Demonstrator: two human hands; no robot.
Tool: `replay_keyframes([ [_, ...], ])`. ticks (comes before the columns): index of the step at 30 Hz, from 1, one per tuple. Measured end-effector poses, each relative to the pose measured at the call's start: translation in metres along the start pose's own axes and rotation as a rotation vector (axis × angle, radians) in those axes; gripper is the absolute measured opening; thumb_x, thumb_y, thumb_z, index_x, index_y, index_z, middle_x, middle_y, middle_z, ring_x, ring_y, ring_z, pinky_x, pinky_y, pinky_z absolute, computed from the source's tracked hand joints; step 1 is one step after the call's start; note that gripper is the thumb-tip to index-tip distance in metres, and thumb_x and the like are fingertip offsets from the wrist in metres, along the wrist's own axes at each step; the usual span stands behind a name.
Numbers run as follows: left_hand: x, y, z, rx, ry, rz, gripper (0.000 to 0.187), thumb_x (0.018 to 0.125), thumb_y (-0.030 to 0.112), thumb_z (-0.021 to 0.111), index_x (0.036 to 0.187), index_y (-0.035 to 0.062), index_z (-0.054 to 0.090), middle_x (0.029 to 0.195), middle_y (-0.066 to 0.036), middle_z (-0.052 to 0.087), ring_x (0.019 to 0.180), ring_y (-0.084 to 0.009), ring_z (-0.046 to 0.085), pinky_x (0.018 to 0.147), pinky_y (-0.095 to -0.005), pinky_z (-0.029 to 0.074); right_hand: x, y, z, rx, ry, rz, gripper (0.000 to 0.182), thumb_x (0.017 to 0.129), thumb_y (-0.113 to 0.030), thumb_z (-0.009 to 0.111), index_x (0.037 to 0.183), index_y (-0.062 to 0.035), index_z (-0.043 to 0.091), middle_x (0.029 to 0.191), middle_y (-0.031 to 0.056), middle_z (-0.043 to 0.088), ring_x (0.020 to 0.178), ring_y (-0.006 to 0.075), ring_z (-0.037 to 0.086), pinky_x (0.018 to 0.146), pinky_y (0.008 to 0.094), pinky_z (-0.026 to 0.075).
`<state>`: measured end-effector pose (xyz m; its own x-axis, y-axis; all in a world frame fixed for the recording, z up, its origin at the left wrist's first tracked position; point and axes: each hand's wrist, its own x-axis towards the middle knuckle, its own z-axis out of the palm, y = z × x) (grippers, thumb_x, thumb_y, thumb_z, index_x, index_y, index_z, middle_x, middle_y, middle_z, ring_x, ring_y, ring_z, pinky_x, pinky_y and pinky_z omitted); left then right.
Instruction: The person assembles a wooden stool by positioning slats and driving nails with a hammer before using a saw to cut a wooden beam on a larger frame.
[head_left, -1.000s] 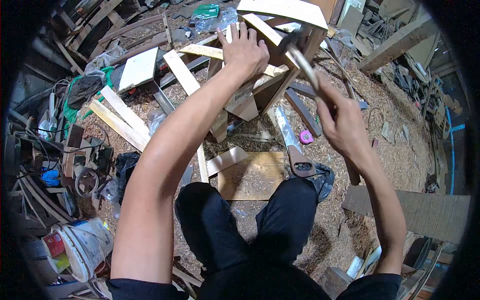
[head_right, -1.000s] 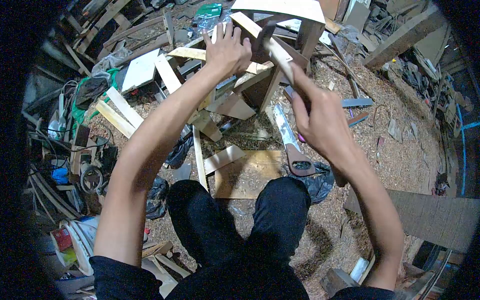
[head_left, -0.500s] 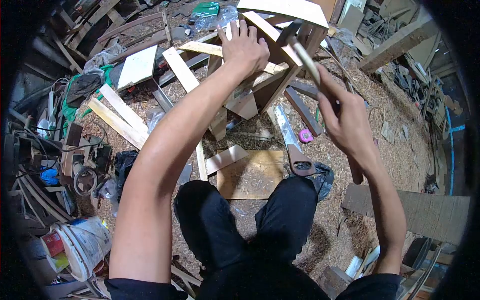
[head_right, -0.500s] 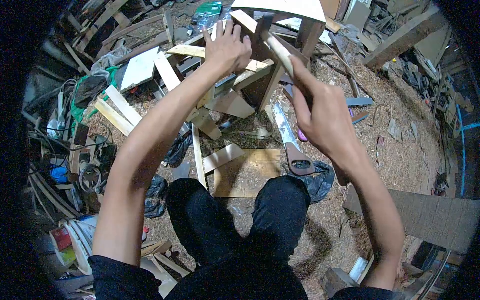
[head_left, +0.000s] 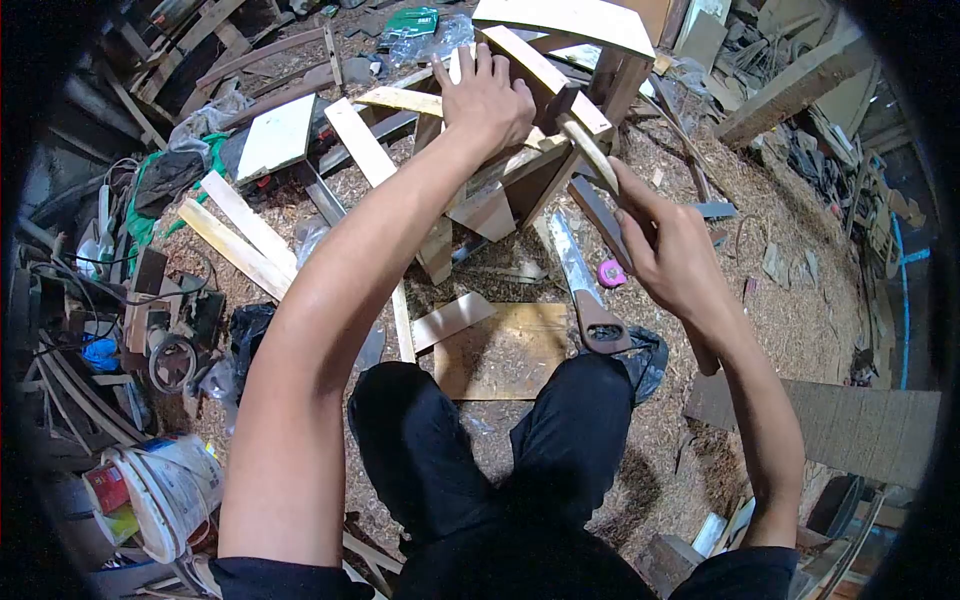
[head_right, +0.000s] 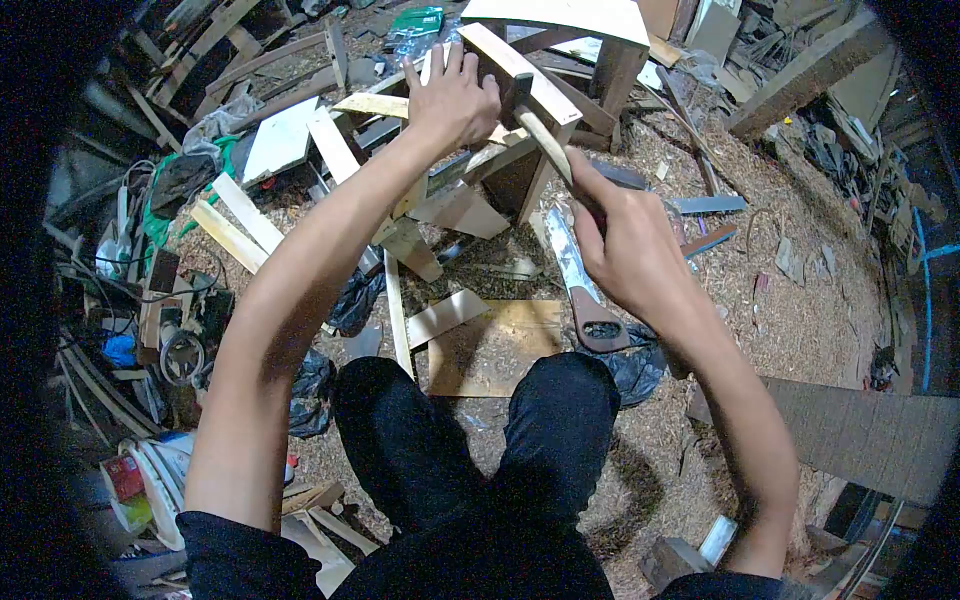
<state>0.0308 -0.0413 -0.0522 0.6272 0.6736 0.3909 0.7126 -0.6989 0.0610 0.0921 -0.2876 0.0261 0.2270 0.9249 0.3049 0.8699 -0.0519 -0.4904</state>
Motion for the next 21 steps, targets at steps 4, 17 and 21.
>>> replay_keyframes([
  [4,0.0,0.0,0.0,-0.009,0.012,-0.001,0.055,0.089,0.032,0.034,0.133,-0.0002,0.043,0.145,-0.019,0.032,0.138,-0.037,0.023,0.109,-0.0635,0.009,0.003,-0.029,-0.013,0.103,0.019,0.304,0.043,0.083,-0.004,0.054,0.126,0.0018,0.051,0.076,0.0276,0.059,0.063,0.039,0.06,0.063,0.0426,0.047],
  [17,0.002,-0.002,-0.003,-0.01,-0.025,0.0,0.055,0.089,0.032,0.033,0.133,0.0,0.042,0.147,-0.018,0.03,0.139,-0.0359,0.021,0.11,-0.063,0.01,-0.003,-0.002,0.0,0.003,0.02,0.016,0.044,0.083,-0.004,0.055,0.127,-0.0004,0.052,0.075,0.0299,0.06,0.067,0.0426,0.062,0.062,0.0423,0.048],
  [21,0.001,0.0,-0.004,-0.014,-0.032,0.0,0.055,0.089,0.033,0.033,0.133,0.0002,0.043,0.148,-0.017,0.029,0.139,-0.0357,0.022,0.109,-0.0637,0.01,0.003,-0.018,-0.01,0.07,0.063,0.255,0.043,0.083,-0.004,0.054,0.127,-0.0014,0.052,0.076,0.0312,0.059,0.068,0.0445,0.061,0.065,0.0435,0.048],
])
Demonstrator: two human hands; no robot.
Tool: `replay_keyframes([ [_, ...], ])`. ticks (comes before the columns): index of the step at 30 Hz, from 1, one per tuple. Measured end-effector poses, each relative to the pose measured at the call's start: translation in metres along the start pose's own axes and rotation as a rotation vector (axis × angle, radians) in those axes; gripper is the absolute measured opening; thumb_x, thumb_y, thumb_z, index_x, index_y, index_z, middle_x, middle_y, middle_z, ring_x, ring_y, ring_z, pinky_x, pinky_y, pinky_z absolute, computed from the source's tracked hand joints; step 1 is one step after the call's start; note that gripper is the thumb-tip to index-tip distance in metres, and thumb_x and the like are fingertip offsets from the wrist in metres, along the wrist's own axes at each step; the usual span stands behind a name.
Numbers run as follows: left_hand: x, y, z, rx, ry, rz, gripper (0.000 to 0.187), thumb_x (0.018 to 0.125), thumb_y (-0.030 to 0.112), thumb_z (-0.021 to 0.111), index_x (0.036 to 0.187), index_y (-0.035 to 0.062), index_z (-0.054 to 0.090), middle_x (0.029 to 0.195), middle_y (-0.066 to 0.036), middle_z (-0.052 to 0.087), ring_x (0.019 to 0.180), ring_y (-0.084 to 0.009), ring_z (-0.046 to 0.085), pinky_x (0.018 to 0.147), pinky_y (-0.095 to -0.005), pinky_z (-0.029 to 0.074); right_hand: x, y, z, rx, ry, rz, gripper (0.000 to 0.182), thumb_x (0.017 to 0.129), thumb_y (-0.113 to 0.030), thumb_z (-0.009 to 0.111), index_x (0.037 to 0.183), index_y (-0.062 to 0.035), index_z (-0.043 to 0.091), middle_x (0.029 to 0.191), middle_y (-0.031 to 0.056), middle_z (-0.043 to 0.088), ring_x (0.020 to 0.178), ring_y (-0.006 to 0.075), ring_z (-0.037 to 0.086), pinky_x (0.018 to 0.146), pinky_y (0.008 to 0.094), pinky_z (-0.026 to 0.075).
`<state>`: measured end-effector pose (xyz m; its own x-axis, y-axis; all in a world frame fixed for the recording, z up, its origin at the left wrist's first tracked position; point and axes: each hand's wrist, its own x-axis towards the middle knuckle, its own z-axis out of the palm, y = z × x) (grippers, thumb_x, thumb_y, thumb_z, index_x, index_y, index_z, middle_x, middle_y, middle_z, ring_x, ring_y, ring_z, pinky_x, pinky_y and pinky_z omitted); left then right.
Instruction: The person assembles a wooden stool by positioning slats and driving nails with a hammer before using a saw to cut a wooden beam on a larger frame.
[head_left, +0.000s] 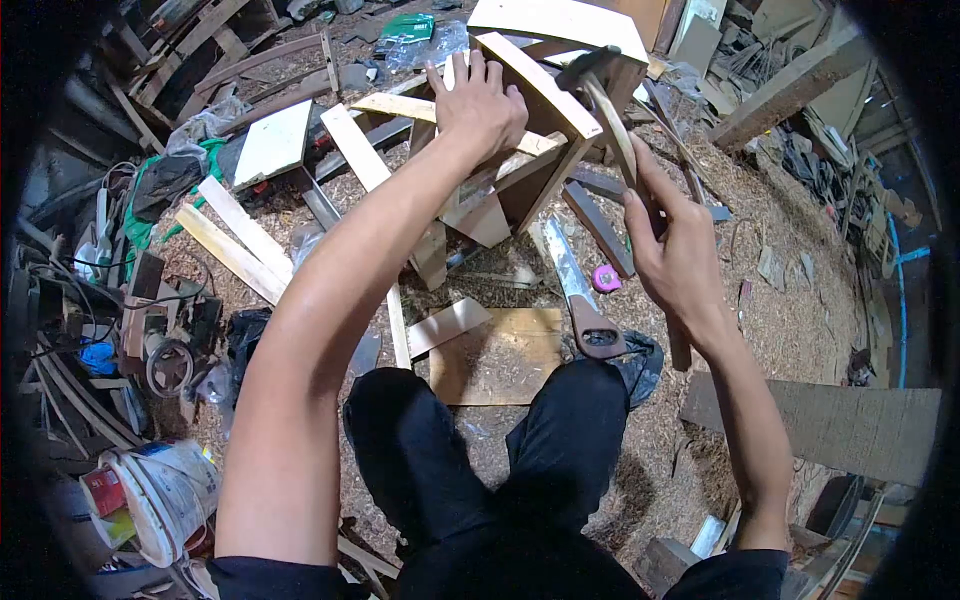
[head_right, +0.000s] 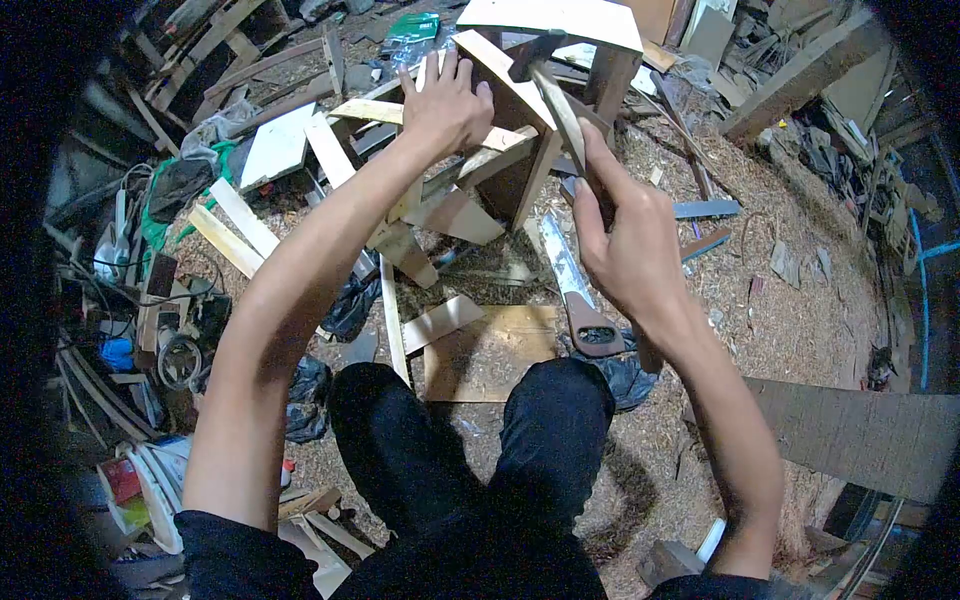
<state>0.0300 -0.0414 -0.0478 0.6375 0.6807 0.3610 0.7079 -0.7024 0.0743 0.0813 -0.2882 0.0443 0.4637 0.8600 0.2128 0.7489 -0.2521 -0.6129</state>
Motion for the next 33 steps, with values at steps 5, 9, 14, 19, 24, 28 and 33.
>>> replay_keyframes([
  [5,0.001,-0.003,0.004,0.007,0.05,0.009,0.054,0.089,0.033,0.034,0.131,-0.0001,0.044,0.146,-0.018,0.032,0.137,-0.0354,0.024,0.108,-0.0651,0.011,-0.002,0.004,0.001,-0.071,-0.105,-0.126,0.043,0.083,-0.003,0.054,0.126,0.0003,0.052,0.077,0.031,0.059,0.07,0.0445,0.061,0.066,0.0445,0.048],
  [9,0.0,-0.003,0.003,0.026,0.046,0.023,0.054,0.088,0.033,0.035,0.13,0.0003,0.045,0.145,-0.018,0.032,0.137,-0.0354,0.025,0.108,-0.0653,0.011,0.003,0.003,0.007,0.104,0.155,-0.153,0.043,0.082,-0.002,0.054,0.125,0.0024,0.052,0.079,0.0312,0.059,0.073,0.0449,0.061,0.07,0.0457,0.047],
  [14,0.0,-0.005,0.006,0.046,0.076,0.033,0.053,0.088,0.032,0.035,0.13,0.0016,0.045,0.144,-0.018,0.034,0.136,-0.0355,0.026,0.108,-0.0655,0.012,0.002,0.014,0.004,-0.065,-0.079,-0.249,0.043,0.084,-0.003,0.054,0.126,0.0009,0.052,0.077,0.0306,0.059,0.069,0.042,0.063,0.063,0.0424,0.047],
  [19,0.002,-0.005,0.007,0.003,0.004,0.006,0.053,0.088,0.033,0.035,0.132,0.0037,0.045,0.146,-0.016,0.033,0.137,-0.0348,0.024,0.108,-0.0655,0.011,-0.006,0.009,0.011,-0.001,-0.04,-0.103,0.043,0.083,-0.001,0.054,0.125,0.0022,0.052,0.077,0.0319,0.058,0.07,0.0444,0.061,0.065,0.0425,0.047],
  [24,0.004,-0.008,0.013,0.01,0.147,0.046,0.051,0.089,0.035,0.036,0.124,-0.0009,0.047,0.14,-0.018,0.039,0.133,-0.0352,0.031,0.103,-0.0687,0.019,0.0,0.001,0.001,-0.012,-0.059,-0.119,0.044,0.082,0.0,0.054,0.125,0.0056,0.05,0.076,0.0314,0.058,0.069,0.0435,0.061,0.066,0.0435,0.047],
  [28,0.0,-0.012,0.014,0.022,0.139,0.067,0.052,0.089,0.034,0.036,0.125,-0.0016,0.046,0.14,-0.018,0.038,0.133,-0.0356,0.03,0.103,-0.0679,0.02,-0.004,0.015,0.011,-0.017,-0.138,-0.146,0.046,0.083,-0.001,0.053,0.129,0.0006,0.05,0.076,0.0302,0.059,0.066,0.0416,0.062,0.063,0.0437,0.047],
  [33,0.004,-0.008,0.01,0.032,0.098,0.057,0.053,0.089,0.034,0.034,0.128,-0.0017,0.044,0.142,-0.017,0.037,0.135,-0.0349,0.028,0.104,-0.0673,0.019,0.0,0.009,0.004,-0.002,0.035,-0.17,0.046,0.084,-0.002,0.053,0.129,-0.0003,0.049,0.078,0.0289,0.06,0.069,0.0427,0.061,0.063,0.0432,0.047],
])
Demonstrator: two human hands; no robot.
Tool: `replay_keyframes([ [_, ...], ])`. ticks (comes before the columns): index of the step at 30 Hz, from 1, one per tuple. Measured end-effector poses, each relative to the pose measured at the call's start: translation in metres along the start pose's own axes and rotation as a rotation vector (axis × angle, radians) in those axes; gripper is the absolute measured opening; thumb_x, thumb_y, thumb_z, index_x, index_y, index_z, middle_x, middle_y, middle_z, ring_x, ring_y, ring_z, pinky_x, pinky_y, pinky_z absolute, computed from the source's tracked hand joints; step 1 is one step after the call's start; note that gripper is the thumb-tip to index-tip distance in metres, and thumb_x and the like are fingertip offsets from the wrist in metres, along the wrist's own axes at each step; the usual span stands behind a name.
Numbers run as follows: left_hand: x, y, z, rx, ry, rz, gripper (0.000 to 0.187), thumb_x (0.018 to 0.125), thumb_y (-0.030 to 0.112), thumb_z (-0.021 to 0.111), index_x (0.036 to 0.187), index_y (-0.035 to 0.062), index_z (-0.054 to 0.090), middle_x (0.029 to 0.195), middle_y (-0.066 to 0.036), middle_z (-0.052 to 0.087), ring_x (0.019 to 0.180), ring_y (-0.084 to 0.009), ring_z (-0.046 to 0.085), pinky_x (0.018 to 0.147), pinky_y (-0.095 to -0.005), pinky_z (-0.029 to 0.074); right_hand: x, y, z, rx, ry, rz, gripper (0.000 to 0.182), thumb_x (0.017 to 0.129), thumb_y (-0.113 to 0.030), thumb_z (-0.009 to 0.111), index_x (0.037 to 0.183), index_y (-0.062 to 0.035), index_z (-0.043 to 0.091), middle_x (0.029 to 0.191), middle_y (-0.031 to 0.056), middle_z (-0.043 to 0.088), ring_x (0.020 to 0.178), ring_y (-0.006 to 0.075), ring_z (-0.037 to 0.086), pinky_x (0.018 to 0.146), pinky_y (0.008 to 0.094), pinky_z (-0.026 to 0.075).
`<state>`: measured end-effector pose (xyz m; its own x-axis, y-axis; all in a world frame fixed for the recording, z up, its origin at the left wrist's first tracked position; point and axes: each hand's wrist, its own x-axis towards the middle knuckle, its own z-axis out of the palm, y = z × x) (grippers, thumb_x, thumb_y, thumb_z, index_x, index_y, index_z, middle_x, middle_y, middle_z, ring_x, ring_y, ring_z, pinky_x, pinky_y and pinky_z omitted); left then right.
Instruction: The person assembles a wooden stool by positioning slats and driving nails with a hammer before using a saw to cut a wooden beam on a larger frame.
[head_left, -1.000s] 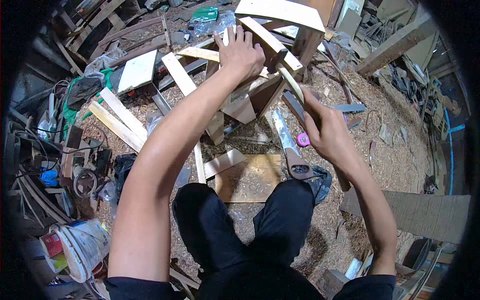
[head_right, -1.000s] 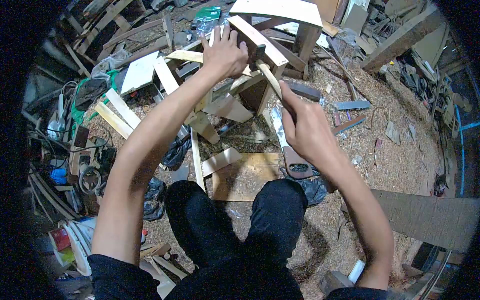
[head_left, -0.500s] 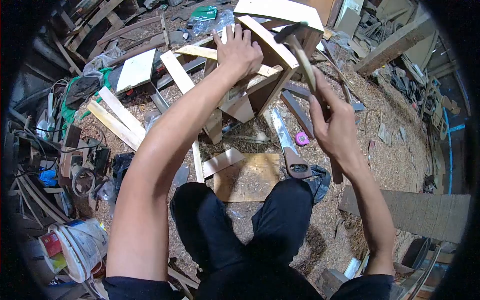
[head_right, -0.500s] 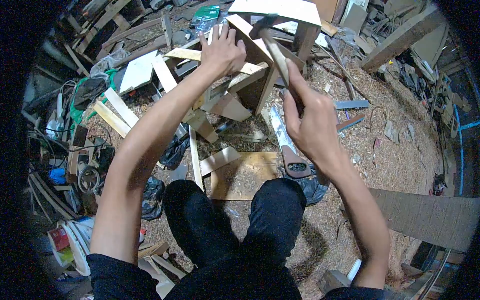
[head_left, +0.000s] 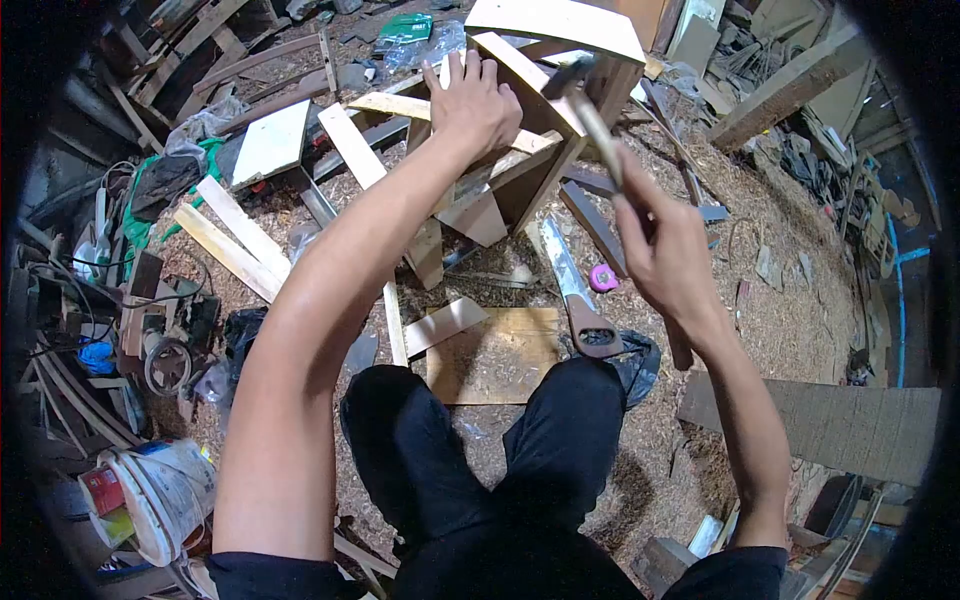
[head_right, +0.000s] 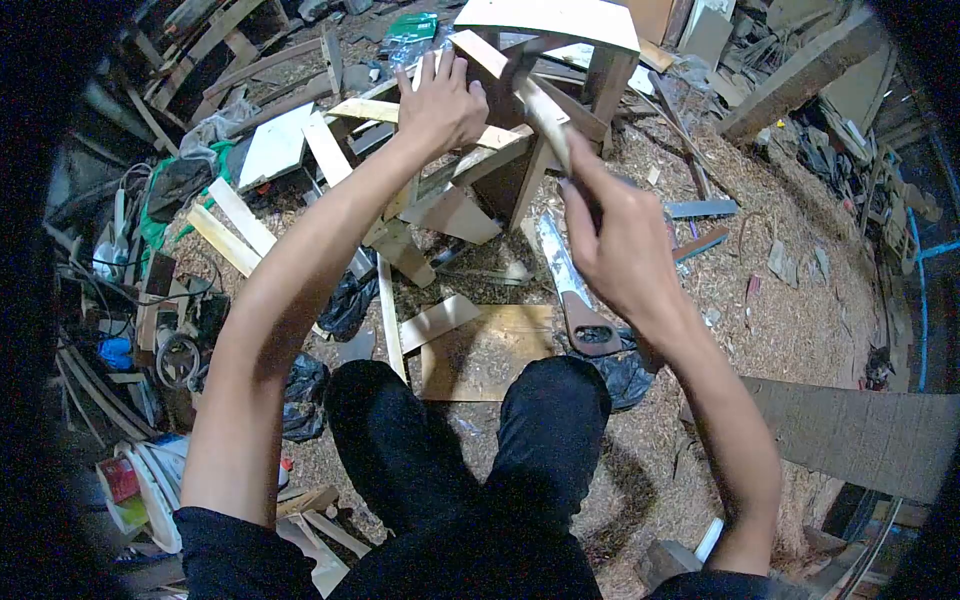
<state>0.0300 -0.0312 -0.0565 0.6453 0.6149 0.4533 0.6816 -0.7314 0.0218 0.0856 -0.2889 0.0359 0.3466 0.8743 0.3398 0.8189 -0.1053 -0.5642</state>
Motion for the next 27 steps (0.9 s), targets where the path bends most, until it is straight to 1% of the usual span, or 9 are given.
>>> replay_keyframes([
  [4,0.0,0.002,0.002,-0.003,0.001,-0.036,0.054,0.089,0.034,0.034,0.129,-0.0016,0.043,0.144,-0.016,0.036,0.136,-0.0331,0.027,0.105,-0.0671,0.017,-0.006,0.011,0.012,-0.026,-0.148,-0.012,0.044,0.084,-0.004,0.054,0.128,0.0,0.05,0.075,0.0283,0.059,0.067,0.0438,0.06,0.063,0.0445,0.046],
  [9,0.0,0.004,-0.003,0.012,-0.018,-0.038,0.054,0.09,0.033,0.032,0.13,-0.0023,0.041,0.145,-0.016,0.034,0.136,-0.034,0.026,0.105,-0.0672,0.017,0.003,-0.008,-0.001,-0.056,-0.133,0.067,0.045,0.084,-0.003,0.054,0.128,0.0043,0.049,0.071,0.0278,0.058,0.064,0.0426,0.06,0.062,0.0435,0.047],
  [11,-0.002,0.001,-0.003,-0.042,-0.001,-0.019,0.052,0.087,0.03,0.036,0.129,-0.0008,0.044,0.142,-0.018,0.036,0.134,-0.035,0.029,0.108,-0.0637,0.013,0.0,-0.008,0.005,0.037,0.096,0.081,0.046,0.084,-0.002,0.053,0.129,0.0032,0.048,0.073,0.0275,0.059,0.065,0.042,0.061,0.064,0.043,0.047],
  [12,-0.005,0.0,-0.003,-0.041,-0.007,-0.02,0.052,0.087,0.03,0.036,0.129,-0.0008,0.044,0.142,-0.018,0.036,0.134,-0.035,0.029,0.108,-0.0637,0.013,-0.002,0.0,0.005,0.055,-0.083,0.044,0.046,0.084,-0.001,0.053,0.129,0.0029,0.048,0.075,0.0278,0.06,0.067,0.0415,0.062,0.065,0.0425,0.048],
  [15,-0.003,0.002,-0.007,0.018,-0.014,0.009,0.052,0.091,0.031,0.032,0.129,-0.0029,0.041,0.143,-0.018,0.035,0.134,-0.0349,0.029,0.104,-0.0669,0.019,-0.003,0.012,0.012,-0.043,-0.116,-0.111,0.046,0.084,0.0,0.054,0.13,0.0015,0.048,0.077,0.0278,0.061,0.066,0.0408,0.062,0.063,0.0404,0.048],
  [17,-0.002,0.0,-0.008,0.035,-0.034,0.017,0.051,0.09,0.03,0.033,0.128,-0.0033,0.042,0.141,-0.018,0.037,0.133,-0.035,0.03,0.104,-0.067,0.019,-0.003,-0.001,0.006,-0.013,-0.097,-0.068,0.047,0.084,0.0,0.054,0.13,0.0011,0.048,0.079,0.0284,0.061,0.067,0.0413,0.062,0.062,0.0406,0.048],
  [19,0.0,-0.001,-0.001,-0.022,0.015,-0.006,0.05,0.09,0.029,0.035,0.126,-0.0044,0.043,0.141,-0.018,0.038,0.132,-0.036,0.031,0.103,-0.0676,0.021,-0.001,-0.012,0.005,0.08,0.086,0.06,0.046,0.084,0.0,0.054,0.13,0.0019,0.048,0.082,0.0294,0.061,0.069,0.0432,0.062,0.063,0.0429,0.048],
  [24,-0.001,0.0,-0.002,0.029,0.004,0.016,0.05,0.089,0.029,0.036,0.126,-0.0045,0.043,0.14,-0.019,0.038,0.132,-0.0364,0.031,0.102,-0.0683,0.022,-0.002,0.019,0.011,-0.082,-0.106,-0.089,0.046,0.085,-0.001,0.055,0.131,-0.0004,0.048,0.075,0.0267,0.061,0.06,0.0339,0.062,0.058,0.0389,0.047],
  [27,-0.002,-0.004,0.001,0.0,0.054,0.049,0.051,0.09,0.03,0.035,0.127,-0.0042,0.043,0.141,-0.019,0.038,0.133,-0.0363,0.031,0.102,-0.0684,0.021,0.0,-0.005,0.007,0.054,0.085,0.007,0.047,0.083,0.001,0.054,0.13,0.0026,0.048,0.08,0.03,0.061,0.067,0.042,0.062,0.063,0.0431,0.047],
])
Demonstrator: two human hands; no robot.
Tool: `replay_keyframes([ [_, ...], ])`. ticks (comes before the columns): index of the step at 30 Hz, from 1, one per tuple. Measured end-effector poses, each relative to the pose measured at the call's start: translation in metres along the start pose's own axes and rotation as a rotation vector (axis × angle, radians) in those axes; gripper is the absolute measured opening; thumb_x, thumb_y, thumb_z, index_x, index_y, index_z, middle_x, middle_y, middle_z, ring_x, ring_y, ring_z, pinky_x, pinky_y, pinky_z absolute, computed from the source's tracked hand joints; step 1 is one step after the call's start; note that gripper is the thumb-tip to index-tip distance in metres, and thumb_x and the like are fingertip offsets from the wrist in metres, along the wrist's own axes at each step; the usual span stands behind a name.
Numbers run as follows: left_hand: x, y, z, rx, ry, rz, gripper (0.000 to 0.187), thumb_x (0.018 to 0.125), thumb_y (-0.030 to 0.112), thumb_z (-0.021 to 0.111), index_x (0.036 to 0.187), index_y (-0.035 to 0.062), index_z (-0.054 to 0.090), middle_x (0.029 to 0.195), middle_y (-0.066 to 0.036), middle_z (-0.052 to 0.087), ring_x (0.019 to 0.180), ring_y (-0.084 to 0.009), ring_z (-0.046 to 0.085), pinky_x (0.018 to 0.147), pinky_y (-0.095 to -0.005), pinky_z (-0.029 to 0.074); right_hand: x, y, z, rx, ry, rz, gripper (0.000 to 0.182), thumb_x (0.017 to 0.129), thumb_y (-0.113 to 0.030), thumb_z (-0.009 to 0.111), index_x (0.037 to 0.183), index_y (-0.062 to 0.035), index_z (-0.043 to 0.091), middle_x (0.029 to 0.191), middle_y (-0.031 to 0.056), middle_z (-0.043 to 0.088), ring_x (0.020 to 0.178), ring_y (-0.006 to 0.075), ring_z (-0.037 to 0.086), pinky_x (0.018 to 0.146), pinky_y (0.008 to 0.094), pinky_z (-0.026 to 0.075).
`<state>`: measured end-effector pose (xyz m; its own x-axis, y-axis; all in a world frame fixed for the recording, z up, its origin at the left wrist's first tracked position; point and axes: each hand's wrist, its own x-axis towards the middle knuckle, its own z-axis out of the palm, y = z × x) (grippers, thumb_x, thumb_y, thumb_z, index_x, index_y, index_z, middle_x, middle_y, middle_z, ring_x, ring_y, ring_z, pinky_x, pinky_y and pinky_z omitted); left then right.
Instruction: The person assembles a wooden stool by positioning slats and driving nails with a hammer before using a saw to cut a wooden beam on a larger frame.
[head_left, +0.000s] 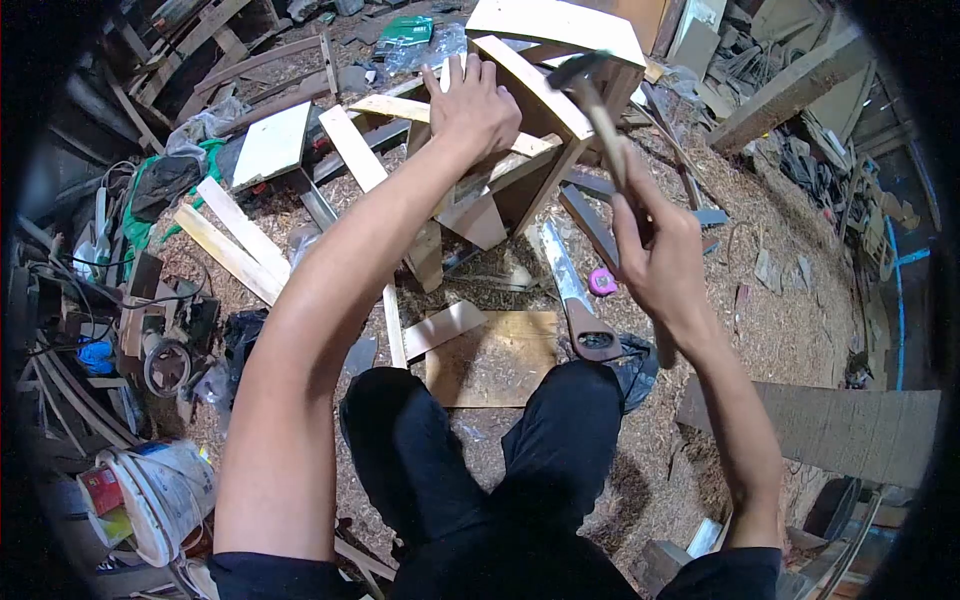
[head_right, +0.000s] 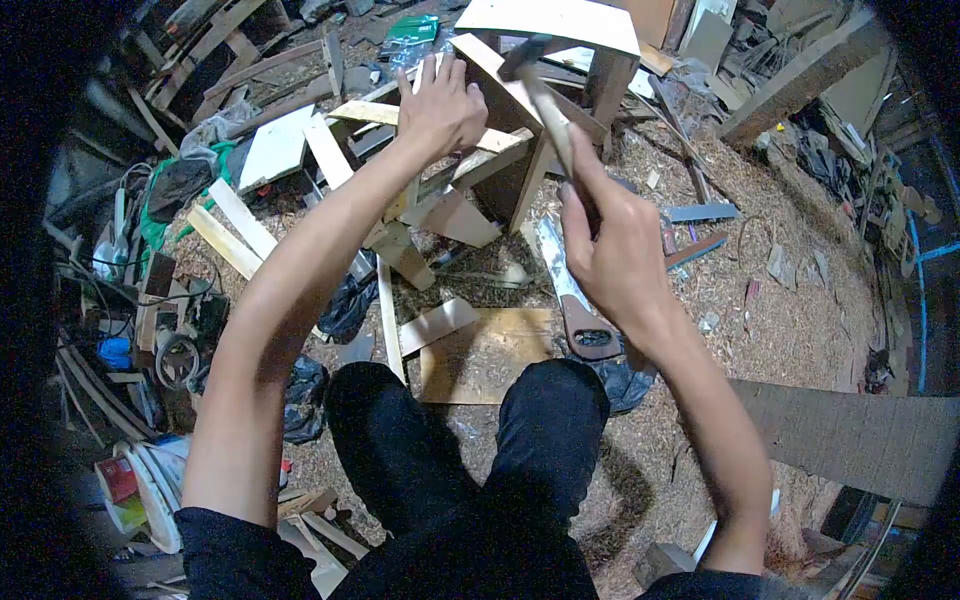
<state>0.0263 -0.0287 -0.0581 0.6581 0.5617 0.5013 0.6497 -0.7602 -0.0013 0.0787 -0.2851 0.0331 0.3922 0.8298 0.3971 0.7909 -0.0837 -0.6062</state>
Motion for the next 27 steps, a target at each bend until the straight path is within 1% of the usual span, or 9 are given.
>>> replay_keyframes([
  [4,0.001,0.003,-0.006,-0.004,-0.029,-0.025,0.053,0.091,0.031,0.035,0.129,-0.0047,0.042,0.143,-0.018,0.036,0.133,-0.0354,0.031,0.102,-0.0685,0.022,0.0,0.016,0.003,-0.114,-0.253,-0.035,0.047,0.084,-0.001,0.055,0.13,0.0013,0.048,0.083,0.0299,0.061,0.067,0.0372,0.064,0.062,0.0415,0.048],
  [8,0.001,0.003,-0.004,-0.023,-0.041,-0.033,0.052,0.09,0.029,0.034,0.128,-0.0059,0.041,0.142,-0.019,0.036,0.132,-0.0367,0.031,0.102,-0.0688,0.021,0.007,-0.004,-0.008,-0.059,-0.106,0.096,0.046,0.082,0.0,0.054,0.128,0.0056,0.048,0.081,0.0313,0.06,0.069,0.0396,0.065,0.064,0.0447,0.048],
  [9,0.004,0.003,-0.003,-0.023,-0.036,-0.035,0.052,0.09,0.029,0.034,0.128,-0.0059,0.041,0.142,-0.019,0.036,0.132,-0.0367,0.031,0.102,-0.0688,0.021,0.004,0.01,0.006,0.011,0.132,-0.138,0.046,0.082,0.001,0.055,0.128,0.0053,0.048,0.079,0.0308,0.06,0.065,0.0394,0.064,0.063,0.0438,0.048],
  [12,0.002,0.0,-0.003,-0.02,-0.064,-0.026,0.052,0.09,0.029,0.034,0.127,-0.0059,0.042,0.142,-0.02,0.036,0.132,-0.0372,0.031,0.102,-0.0689,0.021,-0.008,0.019,0.006,-0.115,-0.241,0.002,0.046,0.083,0.0,0.055,0.128,0.0041,0.049,0.077,0.0293,0.06,0.063,0.0381,0.063,0.061,0.0429,0.047],
  [14,0.002,0.002,-0.002,-0.021,-0.037,-0.046,0.051,0.089,0.029,0.034,0.126,-0.006,0.042,0.142,-0.021,0.036,0.133,-0.0373,0.03,0.102,-0.0687,0.021,-0.002,0.021,0.0,-0.081,-0.167,-0.134,0.046,0.083,-0.001,0.055,0.128,0.0032,0.049,0.074,0.0279,0.06,0.061,0.0376,0.062,0.061,0.0429,0.048],
  [17,0.004,0.002,0.003,-0.032,-0.033,-0.039,0.051,0.09,0.03,0.035,0.126,-0.0053,0.043,0.142,-0.02,0.036,0.134,-0.0366,0.029,0.102,-0.0687,0.021,0.003,-0.005,-0.009,-0.045,-0.058,0.111,0.047,0.082,-0.001,0.055,0.128,0.002,0.05,0.074,0.0296,0.059,0.064,0.0427,0.061,0.064,0.0454,0.047],
  [21,0.002,-0.001,-0.005,0.021,-0.075,0.002,0.048,0.09,0.028,0.039,0.125,-0.004,0.044,0.14,-0.018,0.038,0.132,-0.0354,0.031,0.1,-0.0693,0.025,-0.004,0.02,0.011,-0.122,-0.192,-0.068,0.046,0.083,-0.001,0.053,0.13,-0.0028,0.05,0.074,0.0295,0.06,0.063,0.0417,0.061,0.062,0.0443,0.047],
  [24,0.002,-0.005,-0.001,0.029,-0.004,-0.004,0.047,0.089,0.027,0.041,0.124,-0.0041,0.045,0.137,-0.018,0.04,0.131,-0.0352,0.032,0.099,-0.0693,0.027,0.006,-0.001,-0.002,-0.097,-0.238,0.104,0.046,0.084,-0.002,0.053,0.13,-0.0022,0.05,0.076,0.0306,0.059,0.067,0.0432,0.062,0.065,0.0445,0.048],
  [27,0.002,0.0,-0.001,0.007,-0.013,0.0,0.047,0.089,0.027,0.041,0.124,-0.0044,0.044,0.137,-0.019,0.04,0.13,-0.0353,0.033,0.099,-0.0692,0.027,0.002,0.001,0.001,-0.058,-0.121,0.033,0.046,0.084,-0.002,0.052,0.13,-0.0014,0.05,0.076,0.0307,0.059,0.067,0.0431,0.062,0.066,0.0444,0.048],
])
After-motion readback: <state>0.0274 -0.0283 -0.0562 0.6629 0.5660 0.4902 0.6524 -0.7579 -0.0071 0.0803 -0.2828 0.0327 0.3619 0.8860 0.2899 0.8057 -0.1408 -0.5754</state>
